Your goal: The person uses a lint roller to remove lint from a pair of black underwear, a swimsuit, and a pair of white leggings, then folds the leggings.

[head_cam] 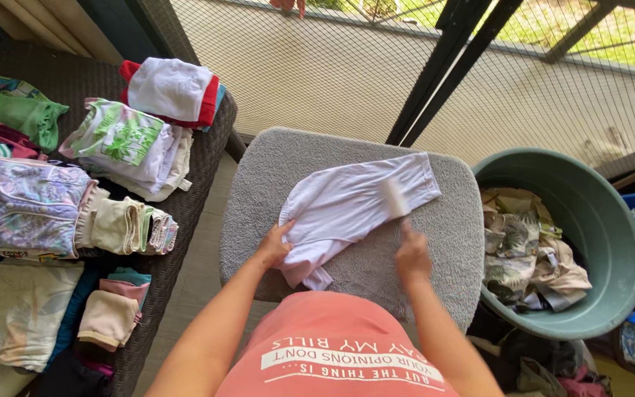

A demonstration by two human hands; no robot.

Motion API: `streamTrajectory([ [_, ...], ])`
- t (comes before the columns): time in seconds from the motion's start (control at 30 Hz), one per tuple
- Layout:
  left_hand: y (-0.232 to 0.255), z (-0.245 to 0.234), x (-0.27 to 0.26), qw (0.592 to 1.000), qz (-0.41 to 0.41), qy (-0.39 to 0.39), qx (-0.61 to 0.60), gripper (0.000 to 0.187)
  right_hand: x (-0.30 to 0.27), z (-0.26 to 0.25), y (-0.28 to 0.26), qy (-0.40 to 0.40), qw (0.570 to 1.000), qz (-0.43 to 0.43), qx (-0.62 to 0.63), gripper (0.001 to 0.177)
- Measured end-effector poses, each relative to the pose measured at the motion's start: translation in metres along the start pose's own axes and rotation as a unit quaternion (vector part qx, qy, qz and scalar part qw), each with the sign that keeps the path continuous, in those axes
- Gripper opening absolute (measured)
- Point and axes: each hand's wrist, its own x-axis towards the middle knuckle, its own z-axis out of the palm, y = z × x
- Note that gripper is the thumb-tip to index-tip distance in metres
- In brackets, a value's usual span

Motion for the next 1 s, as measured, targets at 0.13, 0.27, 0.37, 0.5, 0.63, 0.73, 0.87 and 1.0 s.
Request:
streamTrajectory([
  [0.13, 0.006, -0.003, 0.01, 0.998, -0.026, -0.009, -0.056, 0.075, 0.049, -0.036, 0.049, 0.012, 0.972, 0.226, 0.063, 0.047],
  [0.27, 0.026, -0.001, 0.054, 0.926, -0.064, 0.04, -0.371, 0.046, 0.038, -0.048, 0.026, 0.077, 0.988, 0.074, 0.115, 0.044],
  [0.37, 0.039, -0.006, 0.085, 0.833, -0.11, 0.086, -0.536, 0.05, -0.018, -0.029, -0.037, -0.01, 0.982, -0.086, 0.165, 0.05],
  [0.5, 0.055, -0.025, 0.105, 0.792, -0.242, 0.079, -0.555, 0.059, -0.033, -0.014, -0.06, -0.148, 0.977, -0.041, 0.146, 0.056],
  [0.63, 0.045, -0.039, 0.104, 0.814, -0.243, 0.06, -0.524, 0.049, 0.016, -0.006, -0.006, -0.071, 0.99, 0.079, 0.093, 0.053],
  [0.73, 0.036, -0.037, 0.104, 0.852, -0.172, 0.139, -0.474, 0.033, 0.07, -0.029, 0.049, -0.053, 0.97, 0.225, 0.071, 0.047],
  [0.87, 0.039, -0.043, 0.099, 0.894, -0.103, 0.199, -0.388, 0.021, 0.12, -0.056, 0.076, 0.006, 0.966, 0.25, 0.061, 0.039],
  [1.0, 0.087, -0.062, 0.08, 0.934, -0.022, 0.199, -0.297, 0.021, 0.179, -0.045, 0.057, -0.078, 0.967, 0.226, 0.091, 0.03],
])
